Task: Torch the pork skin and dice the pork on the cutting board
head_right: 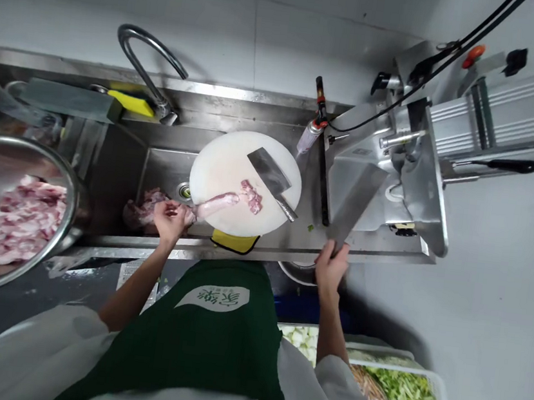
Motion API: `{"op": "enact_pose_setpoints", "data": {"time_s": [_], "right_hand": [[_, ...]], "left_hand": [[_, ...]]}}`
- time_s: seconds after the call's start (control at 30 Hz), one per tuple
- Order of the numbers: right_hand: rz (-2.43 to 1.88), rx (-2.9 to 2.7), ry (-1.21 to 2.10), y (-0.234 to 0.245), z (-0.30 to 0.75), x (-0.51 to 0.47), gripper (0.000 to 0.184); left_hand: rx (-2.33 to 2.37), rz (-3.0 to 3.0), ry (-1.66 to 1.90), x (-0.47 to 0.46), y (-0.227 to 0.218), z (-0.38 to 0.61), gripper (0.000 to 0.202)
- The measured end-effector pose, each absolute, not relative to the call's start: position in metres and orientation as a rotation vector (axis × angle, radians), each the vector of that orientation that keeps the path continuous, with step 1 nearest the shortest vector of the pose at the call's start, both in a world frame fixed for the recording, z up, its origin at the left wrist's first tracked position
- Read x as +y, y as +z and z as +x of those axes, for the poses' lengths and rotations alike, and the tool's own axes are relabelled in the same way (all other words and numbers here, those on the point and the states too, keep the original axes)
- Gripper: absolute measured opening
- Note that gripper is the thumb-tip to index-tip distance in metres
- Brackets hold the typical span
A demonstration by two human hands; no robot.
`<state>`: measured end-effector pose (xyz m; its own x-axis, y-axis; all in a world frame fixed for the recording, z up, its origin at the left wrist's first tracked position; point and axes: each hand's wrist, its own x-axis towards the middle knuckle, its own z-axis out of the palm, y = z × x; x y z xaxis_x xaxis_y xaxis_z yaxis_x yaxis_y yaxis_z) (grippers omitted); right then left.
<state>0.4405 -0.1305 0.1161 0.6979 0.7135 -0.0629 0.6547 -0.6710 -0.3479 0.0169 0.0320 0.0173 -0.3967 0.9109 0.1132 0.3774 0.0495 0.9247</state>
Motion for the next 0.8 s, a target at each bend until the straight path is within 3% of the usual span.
{"op": "enact_pose_setpoints", "data": {"time_s": [0.17, 0.3, 0.47, 0.63, 0.8], "right_hand": [[-2.478, -1.514, 0.703, 0.134, 0.324, -0.087, 0.029], [-2.428, -1.846, 0.923, 0.121, 0.269, -0.06, 0.029], [-2.426, -1.946, 0.987, 0.102, 0.261, -0.07, 0.034], [-2.411, -1.98, 1.045, 0.098, 0.262, -0.063, 0.032], [-2.227, -1.973, 0.894, 0.088, 0.235, 0.048, 0.034]], "left_hand": [[1.64, 1.478, 1.557, 0.061, 0.04, 0.036, 0.01], [1.29, 1.722, 1.326, 0.083, 0.024, 0.069, 0.006], [0.983, 2.042, 0.879, 0.097, -0.015, 0.094, 0.013], [0.971, 2.031, 0.825, 0.102, -0.027, 0.094, 0.015], [0.951, 1.892, 0.864, 0.111, -0.025, 0.084, 0.01]]}}
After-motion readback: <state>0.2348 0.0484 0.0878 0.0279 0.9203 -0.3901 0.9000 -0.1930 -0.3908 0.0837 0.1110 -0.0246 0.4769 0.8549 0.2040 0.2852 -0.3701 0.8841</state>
